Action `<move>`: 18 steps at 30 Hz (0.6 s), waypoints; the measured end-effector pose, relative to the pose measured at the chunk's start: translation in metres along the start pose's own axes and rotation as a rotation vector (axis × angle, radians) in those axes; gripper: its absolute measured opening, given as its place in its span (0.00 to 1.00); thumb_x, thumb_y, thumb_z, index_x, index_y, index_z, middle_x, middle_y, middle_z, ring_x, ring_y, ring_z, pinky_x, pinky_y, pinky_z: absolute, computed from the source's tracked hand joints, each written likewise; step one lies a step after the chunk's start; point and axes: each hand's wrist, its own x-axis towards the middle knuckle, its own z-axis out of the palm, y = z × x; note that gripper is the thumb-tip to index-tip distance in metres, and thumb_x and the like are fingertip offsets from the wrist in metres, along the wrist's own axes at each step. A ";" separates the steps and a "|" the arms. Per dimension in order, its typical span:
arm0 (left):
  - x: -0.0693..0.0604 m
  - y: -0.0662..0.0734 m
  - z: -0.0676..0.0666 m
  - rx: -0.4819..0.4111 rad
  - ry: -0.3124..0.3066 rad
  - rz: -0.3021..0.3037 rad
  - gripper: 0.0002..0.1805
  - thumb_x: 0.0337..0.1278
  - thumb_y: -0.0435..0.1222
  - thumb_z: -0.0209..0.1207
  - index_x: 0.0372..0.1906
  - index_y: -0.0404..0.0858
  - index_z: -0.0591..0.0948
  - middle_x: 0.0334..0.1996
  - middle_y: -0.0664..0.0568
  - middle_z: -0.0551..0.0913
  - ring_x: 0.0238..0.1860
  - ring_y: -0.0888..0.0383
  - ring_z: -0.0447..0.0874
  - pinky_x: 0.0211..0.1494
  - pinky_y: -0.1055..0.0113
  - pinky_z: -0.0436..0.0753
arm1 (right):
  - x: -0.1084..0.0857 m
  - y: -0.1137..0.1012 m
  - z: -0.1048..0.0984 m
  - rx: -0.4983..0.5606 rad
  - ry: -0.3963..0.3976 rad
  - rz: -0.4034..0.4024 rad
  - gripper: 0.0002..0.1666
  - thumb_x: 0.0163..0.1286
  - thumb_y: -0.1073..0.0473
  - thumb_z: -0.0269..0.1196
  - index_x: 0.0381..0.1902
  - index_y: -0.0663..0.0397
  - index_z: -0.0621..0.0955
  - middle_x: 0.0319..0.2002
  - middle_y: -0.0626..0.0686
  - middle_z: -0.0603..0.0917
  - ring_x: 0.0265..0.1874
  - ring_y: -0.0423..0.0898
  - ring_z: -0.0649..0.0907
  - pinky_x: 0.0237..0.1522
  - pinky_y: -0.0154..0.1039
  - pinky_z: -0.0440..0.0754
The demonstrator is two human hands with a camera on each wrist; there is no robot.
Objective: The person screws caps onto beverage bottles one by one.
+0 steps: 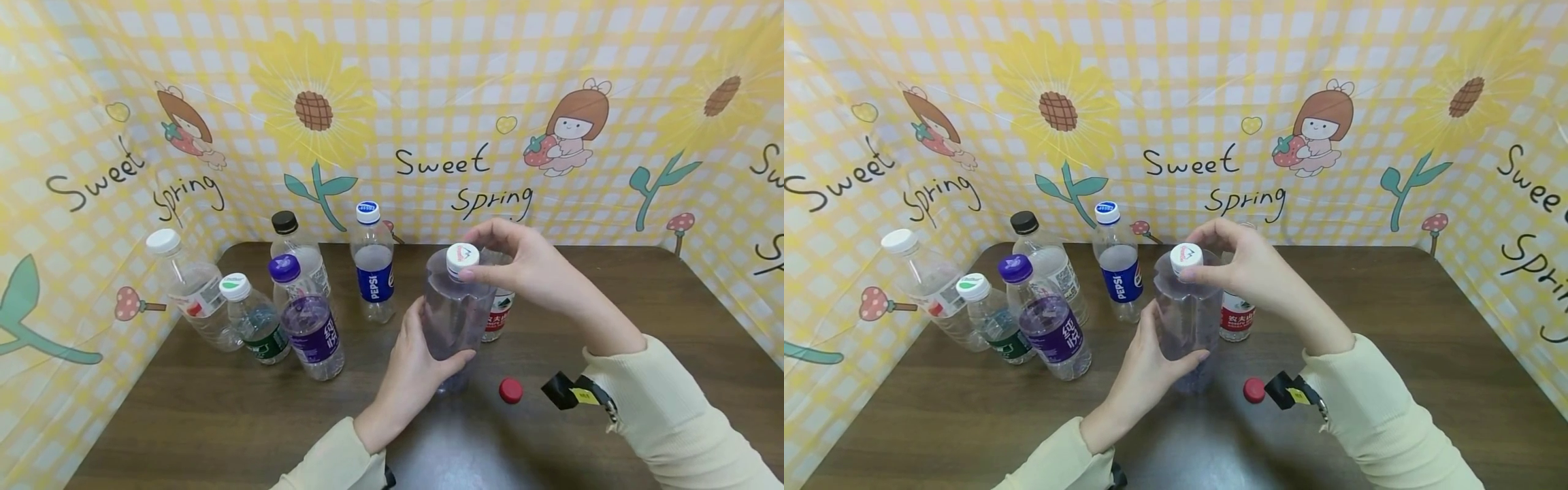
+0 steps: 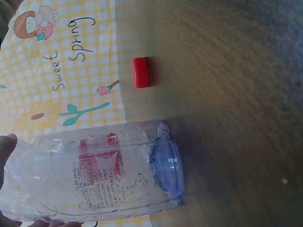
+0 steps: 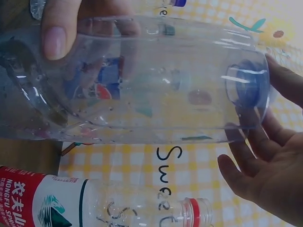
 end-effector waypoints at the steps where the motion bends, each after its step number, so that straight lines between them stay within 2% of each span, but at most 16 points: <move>1: 0.000 0.000 0.000 -0.001 0.000 0.002 0.53 0.45 0.47 0.71 0.72 0.40 0.52 0.69 0.43 0.63 0.69 0.46 0.65 0.70 0.47 0.68 | 0.000 0.000 0.001 -0.007 0.005 -0.001 0.24 0.59 0.57 0.69 0.50 0.58 0.75 0.51 0.56 0.80 0.62 0.52 0.74 0.61 0.52 0.72; 4: 0.000 0.000 0.000 -0.011 -0.003 0.003 0.53 0.45 0.47 0.71 0.72 0.40 0.52 0.68 0.44 0.63 0.69 0.46 0.65 0.70 0.47 0.68 | 0.001 0.001 0.002 -0.002 -0.011 -0.028 0.26 0.59 0.58 0.70 0.53 0.58 0.74 0.53 0.56 0.79 0.62 0.52 0.74 0.61 0.52 0.72; 7: 0.000 0.000 -0.001 -0.020 -0.009 -0.003 0.52 0.46 0.47 0.71 0.72 0.41 0.52 0.69 0.44 0.62 0.69 0.47 0.65 0.70 0.47 0.67 | 0.003 0.003 0.000 0.023 -0.068 -0.074 0.30 0.60 0.61 0.68 0.59 0.57 0.73 0.59 0.55 0.77 0.65 0.50 0.72 0.66 0.51 0.68; 11: 0.000 0.000 -0.001 -0.024 -0.014 -0.004 0.52 0.46 0.47 0.71 0.72 0.41 0.52 0.69 0.44 0.62 0.69 0.47 0.64 0.71 0.47 0.67 | 0.003 0.005 -0.003 0.063 -0.146 -0.130 0.31 0.63 0.64 0.64 0.64 0.57 0.71 0.64 0.55 0.74 0.63 0.44 0.72 0.63 0.37 0.72; 14: 0.000 0.000 0.000 -0.017 -0.005 0.013 0.52 0.46 0.46 0.71 0.71 0.40 0.52 0.68 0.43 0.63 0.69 0.46 0.65 0.70 0.47 0.67 | 0.001 0.005 -0.004 0.078 -0.155 -0.150 0.28 0.64 0.64 0.62 0.63 0.57 0.72 0.63 0.55 0.75 0.59 0.43 0.74 0.55 0.27 0.76; 18: 0.001 -0.001 0.000 0.006 0.017 0.033 0.52 0.46 0.47 0.71 0.71 0.38 0.54 0.67 0.41 0.65 0.68 0.45 0.67 0.69 0.47 0.69 | 0.001 0.005 -0.006 0.077 -0.126 -0.164 0.25 0.65 0.64 0.62 0.61 0.57 0.75 0.61 0.56 0.77 0.63 0.46 0.73 0.56 0.28 0.75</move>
